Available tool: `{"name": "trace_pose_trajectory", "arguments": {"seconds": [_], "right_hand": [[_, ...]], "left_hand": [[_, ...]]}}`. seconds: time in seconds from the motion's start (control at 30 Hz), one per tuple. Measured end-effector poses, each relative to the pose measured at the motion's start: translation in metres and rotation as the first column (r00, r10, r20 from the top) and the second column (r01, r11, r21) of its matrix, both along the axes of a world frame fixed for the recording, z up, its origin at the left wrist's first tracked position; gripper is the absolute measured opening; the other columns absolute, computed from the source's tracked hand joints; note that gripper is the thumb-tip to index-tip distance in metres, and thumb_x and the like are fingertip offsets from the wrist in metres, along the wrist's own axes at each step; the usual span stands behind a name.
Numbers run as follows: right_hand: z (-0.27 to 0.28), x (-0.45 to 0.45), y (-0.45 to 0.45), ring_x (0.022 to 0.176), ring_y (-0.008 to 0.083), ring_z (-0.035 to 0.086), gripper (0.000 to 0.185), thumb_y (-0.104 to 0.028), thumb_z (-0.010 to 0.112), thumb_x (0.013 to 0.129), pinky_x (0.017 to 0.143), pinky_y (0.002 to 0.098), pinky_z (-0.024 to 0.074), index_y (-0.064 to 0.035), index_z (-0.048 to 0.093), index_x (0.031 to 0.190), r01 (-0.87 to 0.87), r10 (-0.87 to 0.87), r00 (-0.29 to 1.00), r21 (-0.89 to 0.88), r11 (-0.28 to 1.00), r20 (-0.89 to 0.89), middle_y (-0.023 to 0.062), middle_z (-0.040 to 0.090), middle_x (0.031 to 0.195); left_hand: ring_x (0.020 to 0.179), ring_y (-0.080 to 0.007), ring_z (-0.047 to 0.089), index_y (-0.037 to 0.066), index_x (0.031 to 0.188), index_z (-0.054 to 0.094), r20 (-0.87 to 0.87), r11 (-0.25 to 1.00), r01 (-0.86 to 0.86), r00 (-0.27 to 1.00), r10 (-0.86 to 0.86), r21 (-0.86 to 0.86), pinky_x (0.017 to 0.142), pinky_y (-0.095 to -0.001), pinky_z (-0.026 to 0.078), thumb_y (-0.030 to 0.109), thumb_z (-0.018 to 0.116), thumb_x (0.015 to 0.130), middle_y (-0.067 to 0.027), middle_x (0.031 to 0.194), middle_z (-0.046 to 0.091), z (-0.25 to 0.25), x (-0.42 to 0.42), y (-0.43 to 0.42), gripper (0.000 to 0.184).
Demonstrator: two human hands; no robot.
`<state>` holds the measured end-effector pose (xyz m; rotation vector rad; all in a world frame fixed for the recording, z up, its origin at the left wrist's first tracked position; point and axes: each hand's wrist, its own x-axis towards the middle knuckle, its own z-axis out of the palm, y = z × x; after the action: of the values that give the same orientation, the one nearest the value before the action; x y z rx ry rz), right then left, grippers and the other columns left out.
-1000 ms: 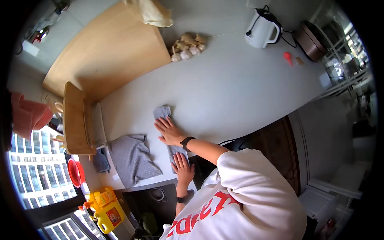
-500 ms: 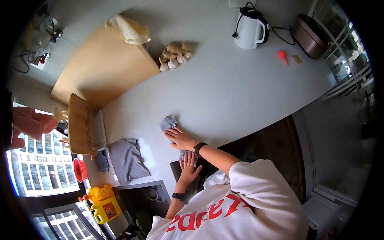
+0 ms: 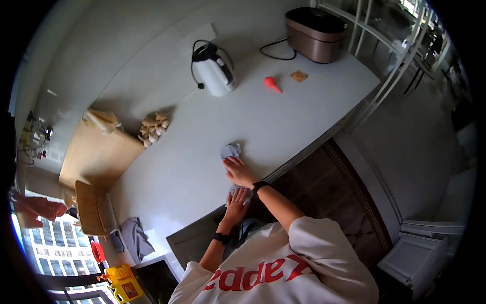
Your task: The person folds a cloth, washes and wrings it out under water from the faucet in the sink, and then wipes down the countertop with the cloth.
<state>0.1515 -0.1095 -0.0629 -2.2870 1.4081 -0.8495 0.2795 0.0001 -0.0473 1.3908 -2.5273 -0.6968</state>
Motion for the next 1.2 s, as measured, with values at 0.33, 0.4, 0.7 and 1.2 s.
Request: {"name": "trace_pose_trajectory", "arguments": {"seconds": [0.33,0.4,0.7,1.2], "right_hand": [[-0.018,-0.221,0.000,0.131,0.0278,0.024,0.052,-0.034,0.037,0.092,0.106,0.0432,0.0187,-0.0042,0.034,0.133,0.574,-0.562,0.815,0.069,0.816,-0.142,0.0105,0.032,0.140],[-0.016,-0.238,-0.002,0.132,0.0260,0.023,0.052,-0.037,0.035,0.092,0.107,0.0435,0.0170,-0.0050,0.034,0.134,0.611,-0.590,0.787,0.097,0.786,-0.181,0.0078,0.030,0.142],[-0.023,-0.331,-0.030,0.134,0.0267,0.019,0.052,-0.037,0.026,0.095,0.107,0.0447,0.0152,-0.0044,0.030,0.136,0.575,-0.538,0.801,0.084,0.814,-0.263,0.0096,0.025,0.144],[-0.038,-0.561,-0.097,0.133,0.0283,0.022,0.052,-0.036,0.027,0.095,0.107,0.0466,0.0167,-0.0046,0.029,0.136,0.777,-0.750,0.628,0.118,0.618,-0.210,0.0098,0.027,0.143]], "left_hand": [[0.135,-0.0260,0.018,0.001,0.134,0.033,0.113,0.961,0.237,0.969,-0.222,-0.141,0.107,-0.0504,0.013,0.045,0.046,0.085,-0.0121,0.142,0.029,-0.014,-0.182,-0.086,0.067],[0.136,-0.0274,0.014,-0.001,0.134,0.031,0.190,0.953,0.271,0.951,-0.244,-0.135,0.107,-0.0516,0.010,0.050,0.044,0.083,-0.0141,0.143,0.026,-0.018,-0.203,-0.093,0.073],[0.136,-0.0328,0.000,-0.007,0.135,0.023,0.120,0.924,0.375,0.917,-0.381,0.069,0.106,-0.0536,0.001,0.059,0.041,0.082,-0.0205,0.145,0.013,-0.016,-0.291,-0.127,0.086],[0.136,-0.0322,0.010,-0.006,0.133,0.029,0.065,0.816,0.570,0.821,-0.566,-0.095,0.107,-0.0524,0.004,0.058,0.041,0.082,-0.0203,0.143,0.020,-0.047,-0.528,-0.238,0.083]]}}
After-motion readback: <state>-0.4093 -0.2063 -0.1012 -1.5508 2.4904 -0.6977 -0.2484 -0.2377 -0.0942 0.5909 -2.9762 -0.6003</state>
